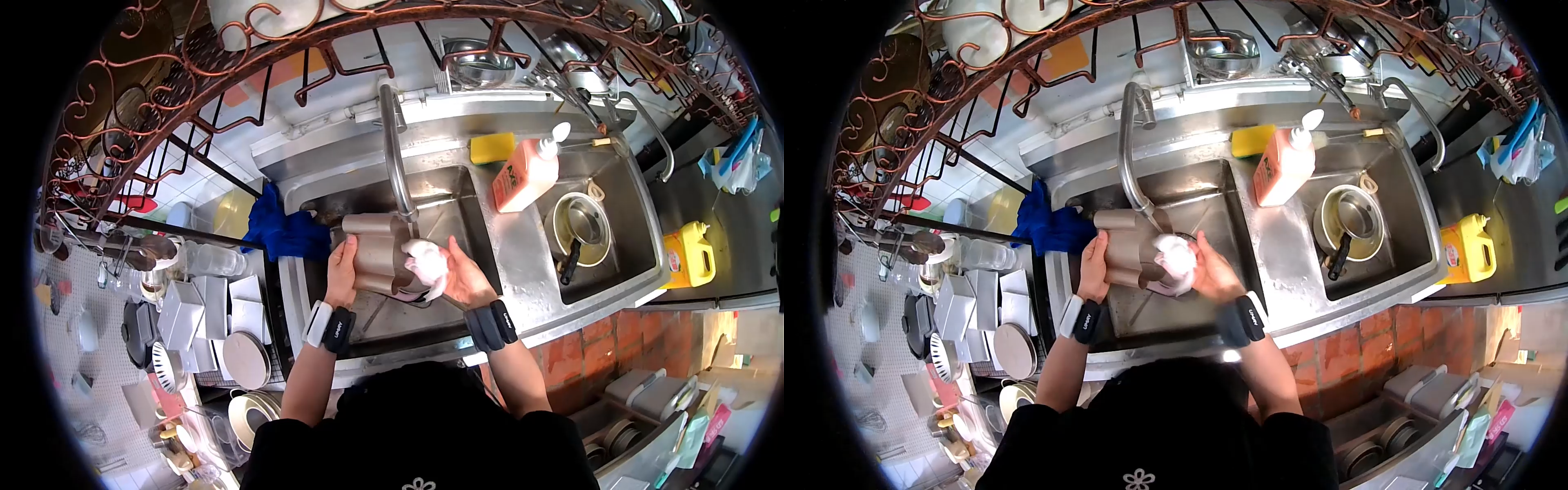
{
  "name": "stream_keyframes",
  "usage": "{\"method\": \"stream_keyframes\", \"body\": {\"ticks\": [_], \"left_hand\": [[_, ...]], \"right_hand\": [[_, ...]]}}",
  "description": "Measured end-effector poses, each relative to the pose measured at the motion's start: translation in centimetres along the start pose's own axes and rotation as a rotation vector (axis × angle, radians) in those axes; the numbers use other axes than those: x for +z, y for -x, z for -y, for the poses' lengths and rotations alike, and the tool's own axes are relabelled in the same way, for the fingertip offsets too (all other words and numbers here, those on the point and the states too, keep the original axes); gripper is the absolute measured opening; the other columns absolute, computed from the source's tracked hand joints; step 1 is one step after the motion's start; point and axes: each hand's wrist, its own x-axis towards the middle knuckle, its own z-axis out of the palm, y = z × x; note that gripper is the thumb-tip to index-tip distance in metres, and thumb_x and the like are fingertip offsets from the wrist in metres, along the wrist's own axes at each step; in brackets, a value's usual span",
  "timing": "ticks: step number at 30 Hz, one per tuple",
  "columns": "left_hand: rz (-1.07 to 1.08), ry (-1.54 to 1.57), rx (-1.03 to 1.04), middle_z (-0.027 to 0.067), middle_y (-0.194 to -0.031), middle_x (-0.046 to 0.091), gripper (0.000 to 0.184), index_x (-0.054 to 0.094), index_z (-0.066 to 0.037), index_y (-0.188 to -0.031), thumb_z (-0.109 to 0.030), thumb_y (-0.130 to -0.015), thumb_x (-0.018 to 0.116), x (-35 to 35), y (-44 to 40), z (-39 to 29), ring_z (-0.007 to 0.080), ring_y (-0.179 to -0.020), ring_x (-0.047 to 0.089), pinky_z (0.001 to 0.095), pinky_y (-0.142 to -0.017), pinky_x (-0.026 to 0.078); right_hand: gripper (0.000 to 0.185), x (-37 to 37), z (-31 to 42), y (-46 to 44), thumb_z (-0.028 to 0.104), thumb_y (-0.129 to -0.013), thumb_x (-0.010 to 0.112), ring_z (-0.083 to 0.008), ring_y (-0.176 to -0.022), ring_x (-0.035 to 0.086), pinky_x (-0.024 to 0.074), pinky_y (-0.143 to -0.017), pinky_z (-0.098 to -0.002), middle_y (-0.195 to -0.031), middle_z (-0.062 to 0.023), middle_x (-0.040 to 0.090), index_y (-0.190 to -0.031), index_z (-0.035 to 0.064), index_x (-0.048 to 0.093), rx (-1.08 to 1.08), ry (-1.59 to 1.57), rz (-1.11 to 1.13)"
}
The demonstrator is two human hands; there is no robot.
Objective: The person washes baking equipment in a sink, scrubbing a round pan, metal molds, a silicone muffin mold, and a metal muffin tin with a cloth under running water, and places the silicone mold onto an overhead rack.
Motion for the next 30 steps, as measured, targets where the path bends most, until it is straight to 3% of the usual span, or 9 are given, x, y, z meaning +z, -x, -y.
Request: {"method": "stream_keyframes", "body": {"ticks": [1, 5, 8, 9, 16, 22, 23, 27, 30], "left_hand": [[0.008, 0.036, -0.003, 0.0003, -0.088, 0.061, 0.029, 0.059, -0.004, -0.098, -0.030, -0.092, 0.046, 0.4, 0.2, -0.1, 0.0065, -0.076, 0.056, 0.0224, -0.070, 0.045], [0.123, -0.044, 0.027, 0.0003, -0.088, 0.061, 0.029, 0.059, -0.003, -0.099, -0.028, -0.093, 0.046, 0.5, 0.8, 0.9, 0.0065, -0.077, 0.055, 0.0222, -0.071, 0.045], [0.191, -0.062, -0.005, 0.0000, -0.090, 0.061, 0.029, 0.058, -0.003, -0.102, -0.028, -0.092, 0.047, 0.6, 1.3, 2.2, 0.0066, -0.079, 0.056, 0.0224, -0.072, 0.044], [0.156, -0.042, -0.009, -0.0001, -0.092, 0.061, 0.030, 0.058, -0.002, -0.105, -0.027, -0.092, 0.048, 1.4, 1.7, 2.1, 0.0067, -0.080, 0.056, 0.0227, -0.073, 0.044], [0.127, -0.139, -0.017, -0.0007, -0.091, 0.061, 0.032, 0.060, -0.003, -0.101, -0.031, -0.091, 0.050, -0.2, 1.7, 2.3, 0.0053, -0.080, 0.053, 0.0214, -0.074, 0.042], [-0.052, -0.100, 0.052, 0.0016, -0.091, 0.061, 0.035, 0.059, -0.003, -0.102, -0.034, -0.091, 0.049, -1.0, 1.1, 3.4, 0.0073, -0.079, 0.055, 0.0234, -0.074, 0.044], [-0.093, -0.075, 0.047, 0.0017, -0.092, 0.061, 0.035, 0.059, -0.003, -0.102, -0.035, -0.091, 0.048, -1.0, 1.2, 3.3, 0.0076, -0.079, 0.055, 0.0238, -0.074, 0.045], [-0.083, 0.067, -0.035, 0.0022, -0.094, 0.061, 0.036, 0.058, -0.004, -0.102, -0.036, -0.091, 0.047, -1.1, 1.8, 1.9, 0.0093, -0.081, 0.056, 0.0257, -0.074, 0.046], [0.007, 0.054, -0.052, 0.0018, -0.095, 0.061, 0.033, 0.057, -0.006, -0.104, -0.034, -0.091, 0.048, -0.8, 1.3, 1.7, 0.0095, -0.083, 0.058, 0.0263, -0.074, 0.047]], "right_hand": [[0.066, 0.2, -0.3, -0.3, 0.052, -0.086, 0.042, -0.0216, -0.098, 0.056, 0.0450, -0.087, -0.0346, -0.111, -0.0120, 0.056, -0.120, -0.0047, 0.043, -0.035, -0.020, -0.027], [0.056, -0.8, -1.5, -2.2, 0.048, -0.087, 0.044, -0.0243, -0.113, 0.046, 0.0337, -0.099, -0.0408, -0.120, -0.0129, 0.051, -0.119, 0.0017, 0.046, -0.053, -0.173, 0.064], [0.056, -0.1, -2.5, -3.8, 0.048, -0.087, 0.046, -0.0237, -0.114, 0.046, 0.0335, -0.099, -0.0403, -0.120, -0.0107, 0.051, -0.122, 0.0043, 0.045, 0.075, -0.232, 0.248], [0.052, 2.4, -2.6, -2.8, 0.043, -0.088, 0.048, -0.0226, -0.114, 0.046, 0.0348, -0.098, -0.0399, -0.121, -0.0086, 0.050, -0.124, 0.0063, 0.043, 0.022, -0.160, 0.253], [0.040, 3.7, -2.6, -2.5, 0.031, -0.088, 0.054, -0.0202, -0.107, 0.052, 0.0394, -0.093, -0.0372, -0.114, -0.0080, 0.055, -0.119, 0.0064, 0.048, 0.067, -0.095, 0.092], [0.028, 2.7, -3.1, -3.3, 0.020, -0.084, 0.060, -0.0180, -0.093, 0.058, 0.0445, -0.083, -0.0333, -0.099, -0.0067, 0.061, -0.107, 0.0037, 0.057, -0.254, -0.183, -0.125], [0.029, 3.0, -2.5, -2.8, 0.025, -0.086, 0.057, -0.0176, -0.086, 0.058, 0.0456, -0.080, -0.0321, -0.093, -0.0066, 0.061, -0.105, 0.0037, 0.056, -0.235, -0.250, -0.072], [0.058, -1.3, -1.6, -4.1, 0.052, -0.089, 0.037, -0.0170, -0.088, 0.056, 0.0445, -0.082, -0.0308, -0.098, -0.0067, 0.058, -0.114, 0.0005, 0.047, -0.189, -0.070, -0.036], [0.065, 0.1, -2.4, -2.9, 0.056, -0.087, 0.038, -0.0197, -0.099, 0.054, 0.0417, -0.088, -0.0343, -0.110, -0.0080, 0.055, -0.123, 0.0008, 0.041, -0.021, -0.041, 0.040]]}}
